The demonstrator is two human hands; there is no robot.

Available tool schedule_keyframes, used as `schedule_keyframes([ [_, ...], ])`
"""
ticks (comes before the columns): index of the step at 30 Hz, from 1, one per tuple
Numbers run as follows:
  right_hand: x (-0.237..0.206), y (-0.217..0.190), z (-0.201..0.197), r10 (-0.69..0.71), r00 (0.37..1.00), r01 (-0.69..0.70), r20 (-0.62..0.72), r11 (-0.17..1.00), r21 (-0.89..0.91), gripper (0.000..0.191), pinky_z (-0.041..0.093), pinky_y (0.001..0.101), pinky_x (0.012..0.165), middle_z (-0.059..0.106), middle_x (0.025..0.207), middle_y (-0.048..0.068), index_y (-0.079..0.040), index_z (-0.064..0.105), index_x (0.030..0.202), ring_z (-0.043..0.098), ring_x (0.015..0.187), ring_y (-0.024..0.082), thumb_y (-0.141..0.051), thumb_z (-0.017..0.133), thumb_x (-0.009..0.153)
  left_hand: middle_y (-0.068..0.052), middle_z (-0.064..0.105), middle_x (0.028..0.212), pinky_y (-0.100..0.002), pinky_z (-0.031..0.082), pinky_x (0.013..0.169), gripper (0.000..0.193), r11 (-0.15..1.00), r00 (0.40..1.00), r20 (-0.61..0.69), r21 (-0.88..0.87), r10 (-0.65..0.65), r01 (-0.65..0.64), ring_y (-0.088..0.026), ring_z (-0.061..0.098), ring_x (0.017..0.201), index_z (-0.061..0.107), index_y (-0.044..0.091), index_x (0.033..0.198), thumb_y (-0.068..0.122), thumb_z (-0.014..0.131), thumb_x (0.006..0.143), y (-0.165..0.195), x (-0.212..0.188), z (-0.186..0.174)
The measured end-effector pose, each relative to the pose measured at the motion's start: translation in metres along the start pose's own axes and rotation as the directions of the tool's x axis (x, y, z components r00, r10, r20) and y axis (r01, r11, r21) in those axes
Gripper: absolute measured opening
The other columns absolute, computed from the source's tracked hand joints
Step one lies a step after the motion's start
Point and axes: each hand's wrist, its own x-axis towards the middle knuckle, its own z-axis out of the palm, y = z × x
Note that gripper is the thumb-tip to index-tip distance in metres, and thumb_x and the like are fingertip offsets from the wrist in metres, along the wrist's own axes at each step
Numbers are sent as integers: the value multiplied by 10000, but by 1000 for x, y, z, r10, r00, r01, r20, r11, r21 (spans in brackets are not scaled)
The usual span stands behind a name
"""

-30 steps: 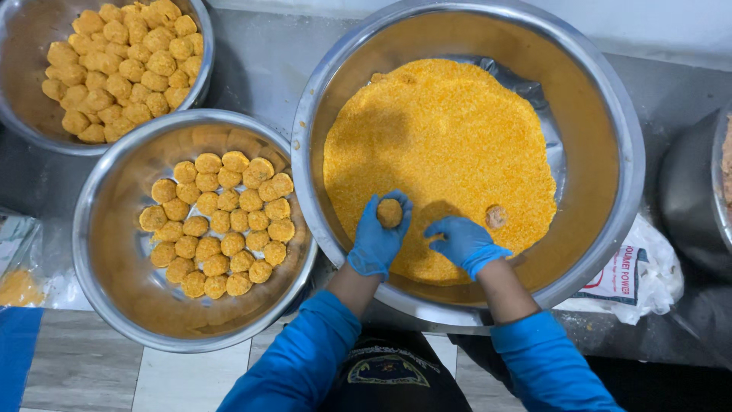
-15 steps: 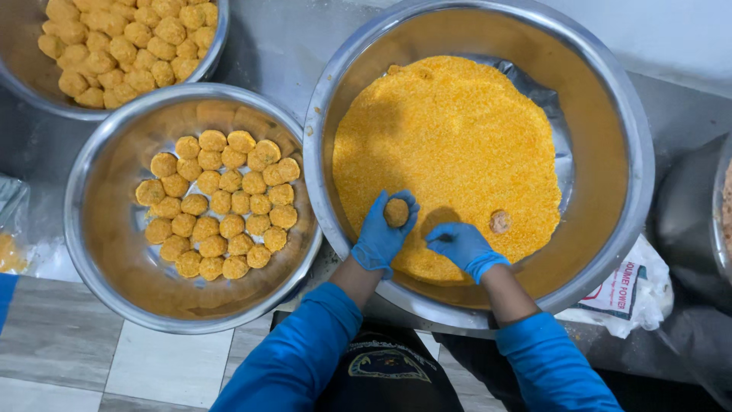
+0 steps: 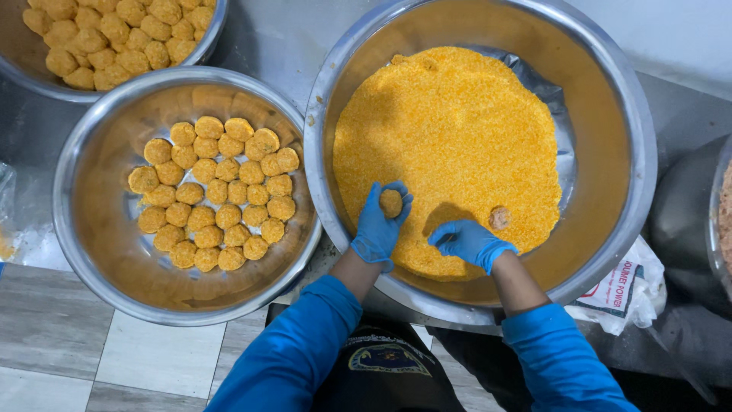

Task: The person takes portions of mixture, rolls them between both gloved hands into round balls, coats them in a large bowl of orange breadcrumbs, and places the finished balls into a steel bowl alongside other completed balls, repeating this cycle continuously.

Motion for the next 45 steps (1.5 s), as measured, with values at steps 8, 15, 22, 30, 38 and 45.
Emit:
schedule_keyframes([
  [8, 16, -28, 1, -200, 869, 167, -452, 980, -112, 582, 600, 348, 850, 699, 1239, 82, -124, 616, 1359, 708, 985, 203, -161, 821, 815, -67, 725, 994, -339, 581, 822, 461, 999, 999, -8, 27, 34, -34, -225, 700, 932, 705, 90, 1079, 475, 452, 1079, 0, 3, 0],
  [15, 16, -4, 56, -220, 971, 83, -93, 675, -733, 314, 551, 497, 812, 704, 1075, 143, -149, 739, 1073, 687, 961, 377, -205, 803, 771, -55, 725, 997, -332, 574, 811, 461, 999, 999, -30, 44, 21, -20, -214, 701, 939, 711, 108, 1093, 481, 442, 1077, 0, 4, -3],
  [22, 13, -11, 29, -73, 988, -41, -136, 727, -686, 190, 576, 427, 848, 775, 1017, 88, -234, 809, 1015, 725, 938, 305, -280, 768, 835, -59, 724, 1007, -334, 578, 811, 475, 1000, 1000, 5, 6, 26, -26, -233, 696, 944, 708, 97, 1106, 495, 449, 1088, -2, 6, -2],
  [30, 23, -8, -27, -60, 810, 339, -583, 859, 382, 463, 555, 367, 888, 711, 1244, 106, -103, 608, 1387, 685, 1039, 210, -291, 657, 966, -88, 746, 1019, -332, 605, 835, 626, 997, 1000, 3, 82, -5, 4, -234, 715, 982, 701, 45, 1030, 594, 402, 1050, 1, -6, 16],
  [38, 31, -5, 72, -532, 818, 101, -218, -240, 966, 677, 518, 466, 959, 667, 1016, 136, 78, 563, 1550, 624, 966, 292, -522, 471, 1252, -104, 720, 1080, -376, 542, 921, 497, 570, 862, 296, 654, 412, -497, -202, 679, 1003, 727, -14, 1146, 458, 576, 1104, -14, -31, 48],
  [45, 35, -29, 80, -39, 889, 456, -457, -23, 889, 556, 480, 447, 996, 720, 1003, 123, -56, 647, 1072, 622, 1025, 287, -586, 483, 1102, -81, 641, 1402, -358, 441, 1123, 563, 509, 793, 345, 624, 502, -593, -212, 565, 1323, 648, 82, 1333, 516, 372, 1105, -22, -53, 59],
])
